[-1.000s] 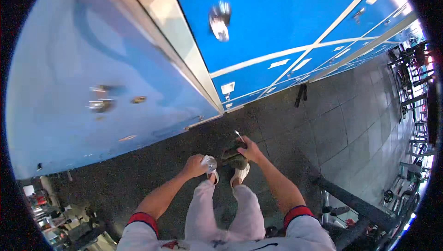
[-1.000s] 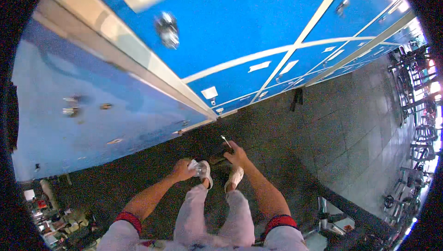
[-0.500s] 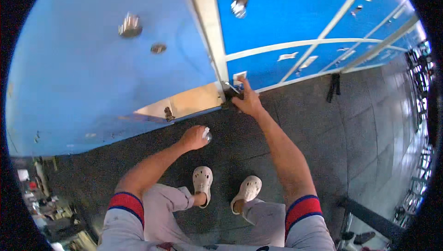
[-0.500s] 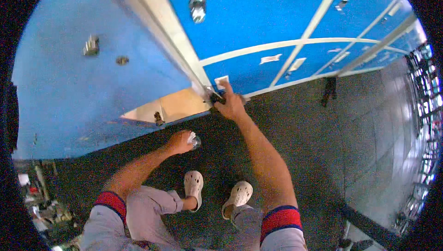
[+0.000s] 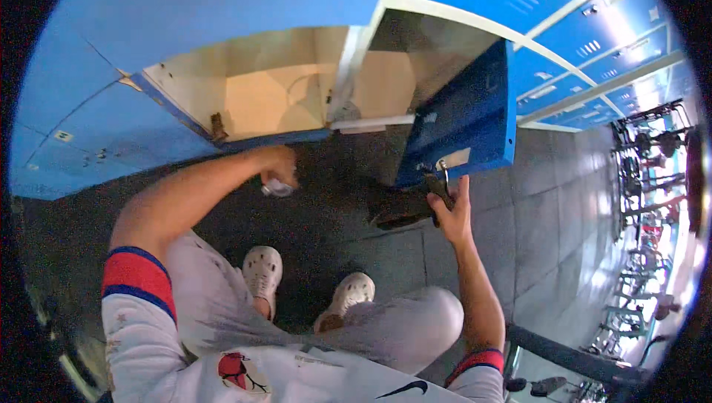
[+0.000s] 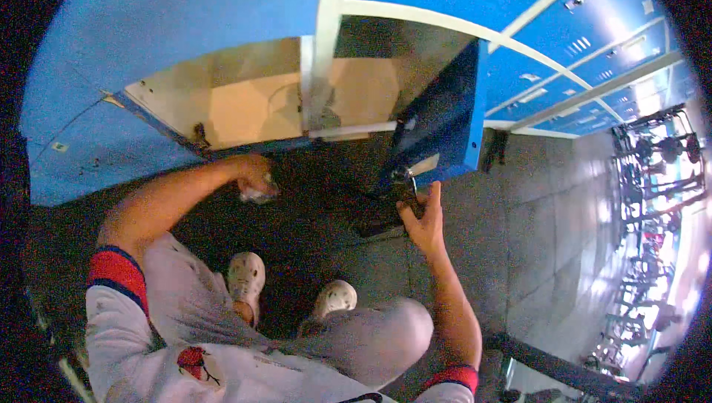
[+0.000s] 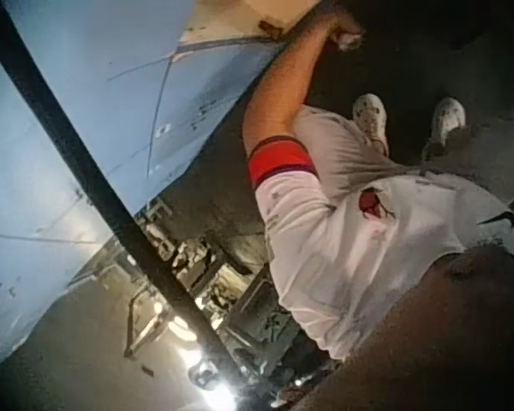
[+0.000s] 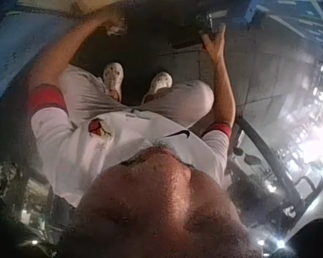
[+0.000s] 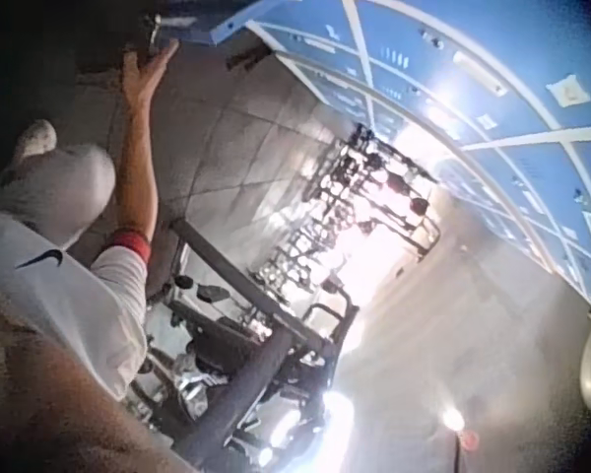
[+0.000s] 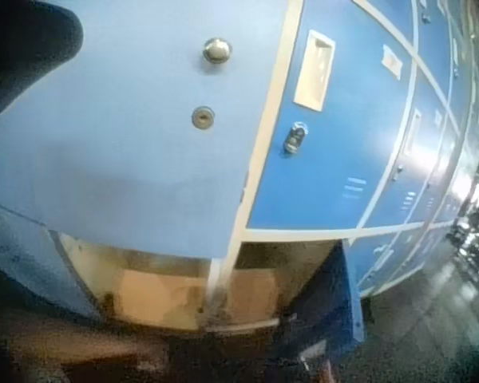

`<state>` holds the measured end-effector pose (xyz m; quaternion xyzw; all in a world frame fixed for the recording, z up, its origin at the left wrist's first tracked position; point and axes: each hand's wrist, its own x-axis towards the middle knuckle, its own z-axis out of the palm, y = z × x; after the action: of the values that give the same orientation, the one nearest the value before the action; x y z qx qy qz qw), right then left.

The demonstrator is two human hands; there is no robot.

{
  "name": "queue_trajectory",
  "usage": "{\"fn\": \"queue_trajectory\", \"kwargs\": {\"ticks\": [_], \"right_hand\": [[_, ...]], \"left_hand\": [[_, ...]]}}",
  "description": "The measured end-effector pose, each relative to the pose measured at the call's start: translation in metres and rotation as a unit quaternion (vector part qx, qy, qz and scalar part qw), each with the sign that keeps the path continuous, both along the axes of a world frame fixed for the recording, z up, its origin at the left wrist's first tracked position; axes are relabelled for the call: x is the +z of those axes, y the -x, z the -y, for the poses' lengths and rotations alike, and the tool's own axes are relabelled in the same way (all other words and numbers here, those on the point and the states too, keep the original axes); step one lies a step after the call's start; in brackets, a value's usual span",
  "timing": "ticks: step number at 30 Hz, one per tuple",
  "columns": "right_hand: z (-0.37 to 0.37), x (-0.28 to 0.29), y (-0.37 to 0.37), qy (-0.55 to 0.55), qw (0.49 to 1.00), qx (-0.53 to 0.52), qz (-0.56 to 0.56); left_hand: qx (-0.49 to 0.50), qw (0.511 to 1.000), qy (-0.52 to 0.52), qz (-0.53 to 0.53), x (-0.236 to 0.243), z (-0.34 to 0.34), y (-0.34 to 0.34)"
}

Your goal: The person uses a wrench to tighten or adjust the lock mechanism on a blue locker door, using a small cloth as a buffer between the tool and the metal.

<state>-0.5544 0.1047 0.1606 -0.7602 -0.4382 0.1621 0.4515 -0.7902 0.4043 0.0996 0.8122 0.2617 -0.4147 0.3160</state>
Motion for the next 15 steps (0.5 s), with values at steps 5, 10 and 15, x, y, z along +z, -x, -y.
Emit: {"fn": "queue_trajectory", "kwargs": {"ticks": [5,10,15], "right_hand": [[0.026,0.017,-0.006,0.027,0.993,-0.025,-0.112],[0.060,0.019,0.024,-0.015,0.979,-0.023,-0.200],[0.088,-0.013,0.060,-0.018,0.945,-0.060,-0.321]], "left_hand": [[-0.066,0.996,-0.034,-0.057,0.027,0.011,-0.015],[-0.231,0.932,-0.201,0.194,0.062,0.035,-0.042],[-0.089,0.854,-0.005,0.512,0.034,0.090,-0.122]]}}
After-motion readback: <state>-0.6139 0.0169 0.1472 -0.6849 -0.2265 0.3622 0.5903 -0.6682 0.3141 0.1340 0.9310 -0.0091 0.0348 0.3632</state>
